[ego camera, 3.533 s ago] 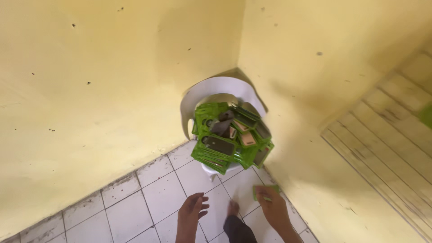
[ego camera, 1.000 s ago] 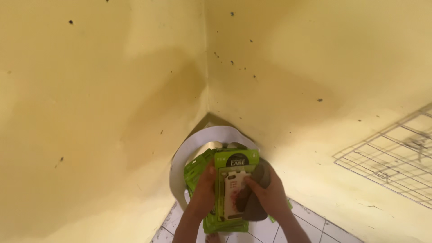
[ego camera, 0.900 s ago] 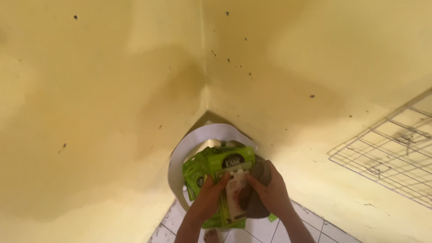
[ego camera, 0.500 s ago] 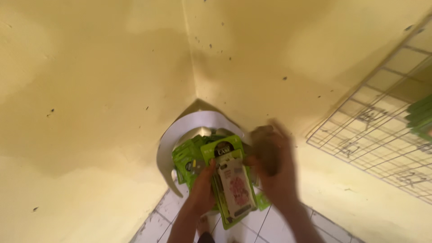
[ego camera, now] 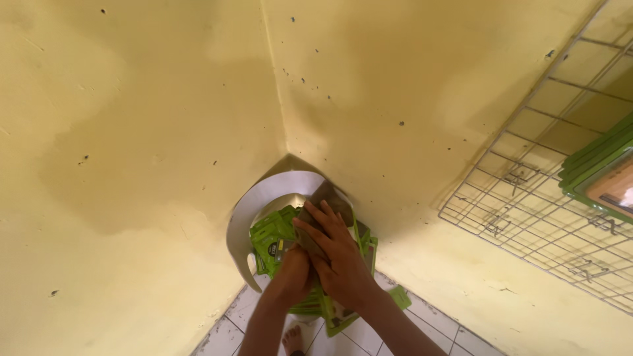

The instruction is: The person repeatedly picks up packaged phone cases from a white bucket on the floor and hangs them on a wall-mounted wire display rack. The person handles the cases one at a time, placing them onto hooks on the grid.

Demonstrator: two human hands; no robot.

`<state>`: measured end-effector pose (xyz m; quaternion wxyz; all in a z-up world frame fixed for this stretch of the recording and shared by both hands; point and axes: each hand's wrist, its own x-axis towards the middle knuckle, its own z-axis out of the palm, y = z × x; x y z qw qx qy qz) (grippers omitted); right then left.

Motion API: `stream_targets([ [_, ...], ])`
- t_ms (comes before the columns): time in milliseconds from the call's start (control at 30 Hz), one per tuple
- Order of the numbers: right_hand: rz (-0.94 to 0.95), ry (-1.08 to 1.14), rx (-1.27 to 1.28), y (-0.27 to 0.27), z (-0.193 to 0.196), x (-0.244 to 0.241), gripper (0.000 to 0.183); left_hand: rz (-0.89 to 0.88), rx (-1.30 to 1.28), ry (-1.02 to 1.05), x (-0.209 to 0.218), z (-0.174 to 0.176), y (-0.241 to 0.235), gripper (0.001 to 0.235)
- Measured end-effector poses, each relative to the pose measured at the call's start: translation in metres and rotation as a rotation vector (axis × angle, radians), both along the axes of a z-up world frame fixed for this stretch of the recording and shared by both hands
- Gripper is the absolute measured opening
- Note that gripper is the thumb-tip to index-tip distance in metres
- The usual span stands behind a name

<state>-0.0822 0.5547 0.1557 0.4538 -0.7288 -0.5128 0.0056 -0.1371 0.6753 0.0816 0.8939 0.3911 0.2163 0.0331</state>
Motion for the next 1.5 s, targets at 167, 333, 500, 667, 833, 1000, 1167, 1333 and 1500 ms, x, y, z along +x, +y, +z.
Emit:
stream_targets([
  [167, -0.033, -0.001, -0.011, 0.004, -0.010, 0.012, 0.054, -0.151, 0.746, 0.094, -0.009, -0.010, 0.026, 0.041],
  [333, -0.007, 0.423, 0.089, 0.009, -0.041, 0.041, 0.049, -0.083, 0.785, 0.061, -0.017, -0.014, 0.021, 0.036],
  [500, -0.136, 1.067, -0.042, -0.012, -0.064, 0.082, 0.049, 0.002, 0.127, 0.083, -0.024, 0.005, 0.020, 0.032],
  [667, 0.019, 1.594, 0.423, -0.046, -0.032, 0.099, 0.060, 0.075, -0.125, -0.002, -0.030, 0.016, 0.028, 0.036],
  [833, -0.309, 0.617, 0.236, -0.049, 0.013, 0.046, 0.068, 0.120, -0.131, -0.085, -0.017, 0.020, 0.018, 0.044],
  [1000, -0.290, -0.345, 0.108, -0.002, 0.028, 0.005, 0.064, 0.023, -0.187, -0.194, -0.006, 0.033, -0.003, 0.047],
  [1167, -0.252, -0.256, -0.077, 0.016, 0.027, 0.005, 0.059, 0.030, -0.119, -0.259, 0.000, 0.055, 0.012, 0.048],
  [1333, -0.207, -0.213, -0.111, 0.010, 0.016, -0.021, 0.064, 0.128, -0.161, -0.200, 0.008, 0.063, 0.031, 0.055],
  [1500, -0.160, -0.057, -0.158, -0.002, -0.002, -0.041, 0.069, 0.057, -0.246, -0.325, 0.015, 0.064, 0.045, 0.058],
])
